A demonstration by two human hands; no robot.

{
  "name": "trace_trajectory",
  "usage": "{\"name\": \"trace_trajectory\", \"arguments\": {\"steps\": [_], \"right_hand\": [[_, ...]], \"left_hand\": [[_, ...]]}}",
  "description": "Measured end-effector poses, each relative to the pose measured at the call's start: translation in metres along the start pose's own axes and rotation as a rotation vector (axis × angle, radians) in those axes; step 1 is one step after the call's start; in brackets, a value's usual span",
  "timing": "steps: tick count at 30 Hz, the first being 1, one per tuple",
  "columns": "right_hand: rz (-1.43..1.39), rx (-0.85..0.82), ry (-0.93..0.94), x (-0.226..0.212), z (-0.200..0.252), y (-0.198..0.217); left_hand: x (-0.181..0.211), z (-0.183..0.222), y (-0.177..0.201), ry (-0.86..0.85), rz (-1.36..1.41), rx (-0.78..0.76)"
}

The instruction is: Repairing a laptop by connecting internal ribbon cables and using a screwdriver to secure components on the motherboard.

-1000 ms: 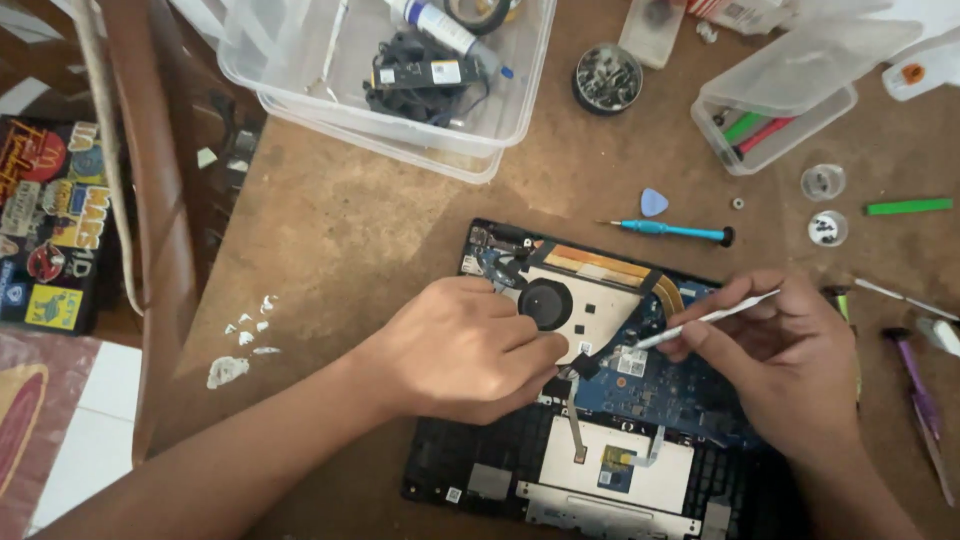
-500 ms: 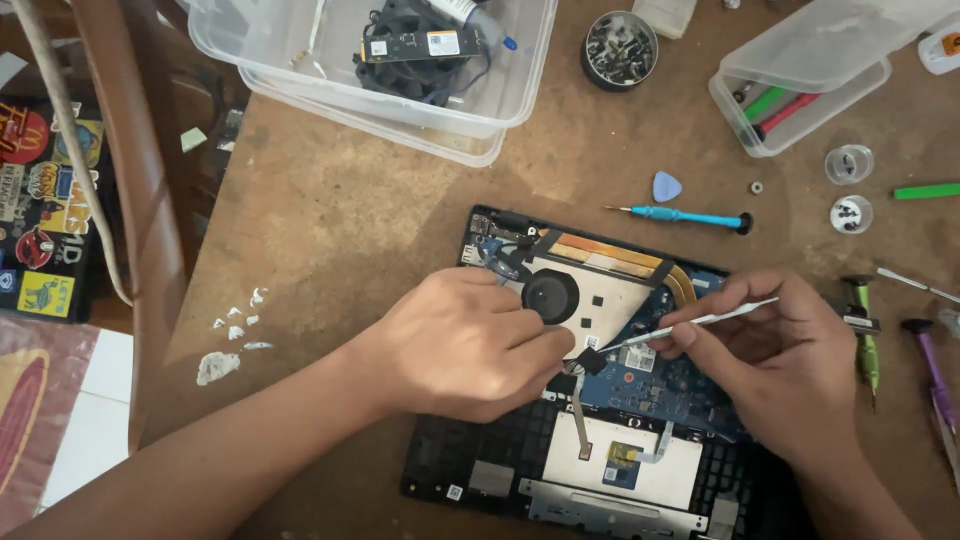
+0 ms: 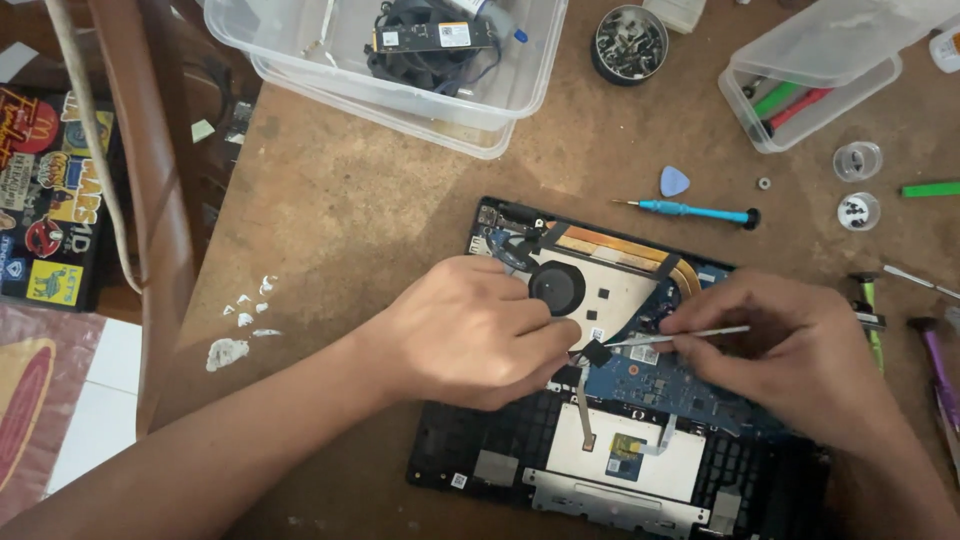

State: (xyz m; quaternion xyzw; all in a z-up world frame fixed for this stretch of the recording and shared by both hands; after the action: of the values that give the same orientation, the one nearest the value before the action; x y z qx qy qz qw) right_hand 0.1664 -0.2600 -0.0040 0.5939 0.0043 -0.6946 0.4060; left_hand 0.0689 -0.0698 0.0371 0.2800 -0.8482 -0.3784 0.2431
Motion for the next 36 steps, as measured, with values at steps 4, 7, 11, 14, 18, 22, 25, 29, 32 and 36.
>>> {"name": "trace_trajectory", "arguments": {"steps": [4, 7, 11, 14, 18, 22, 25, 29, 32, 36], "right_hand": [[0.511, -0.063, 0.571, -0.060, 0.012, -0.021], [0.761, -0.055, 0.736, -0.051, 0.017, -0.032], [0.778, -0.088, 0.715, -0.049, 0.014, -0.038], [0.775, -0.087, 0.776, -0.044, 0.017, -0.038], [0.790, -0.037, 0.812, -0.039, 0.022, -0.036], [0.699, -0.002, 0.832, -0.042, 0.024, -0.034], [0.671, -0.008, 0.843, -0.040, 0.022, -0.035], [0.694, 0.002, 0.819, -0.034, 0.021, -0.033], [0.665, -0.009, 0.820, -0.037, 0.021, -0.032], [0.648, -0.018, 0.826, -0.037, 0.020, -0.032]], "left_hand": [[0.000, 0.001, -0.002, -0.005, -0.004, -0.011], [0.000, 0.001, -0.002, -0.003, 0.004, -0.018], [0.001, 0.000, -0.001, -0.003, -0.005, -0.018], [0.001, -0.001, 0.000, 0.000, -0.008, -0.006], [0.000, 0.000, -0.001, 0.000, -0.004, -0.014], [0.001, 0.001, -0.002, 0.000, -0.010, -0.015], [0.000, 0.000, -0.002, 0.000, 0.010, -0.018], [0.001, -0.001, -0.003, -0.009, 0.005, -0.025], [0.001, -0.001, -0.003, -0.014, 0.001, -0.022], [0.001, 0.000, -0.002, -0.011, -0.005, -0.023]]}}
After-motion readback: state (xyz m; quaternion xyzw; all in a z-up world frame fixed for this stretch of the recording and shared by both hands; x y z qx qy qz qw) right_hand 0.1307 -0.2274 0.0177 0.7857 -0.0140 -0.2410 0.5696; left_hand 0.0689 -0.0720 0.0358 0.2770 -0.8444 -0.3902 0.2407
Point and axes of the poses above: each hand's wrist, its own z-axis away from the middle knuckle, its own y-axis out of the back of the hand, x = y × z, the point moved 9 cm from there along -z, towards the middle knuckle, and after that the axes turned 1 degree about -y, right-handed, at the moved point
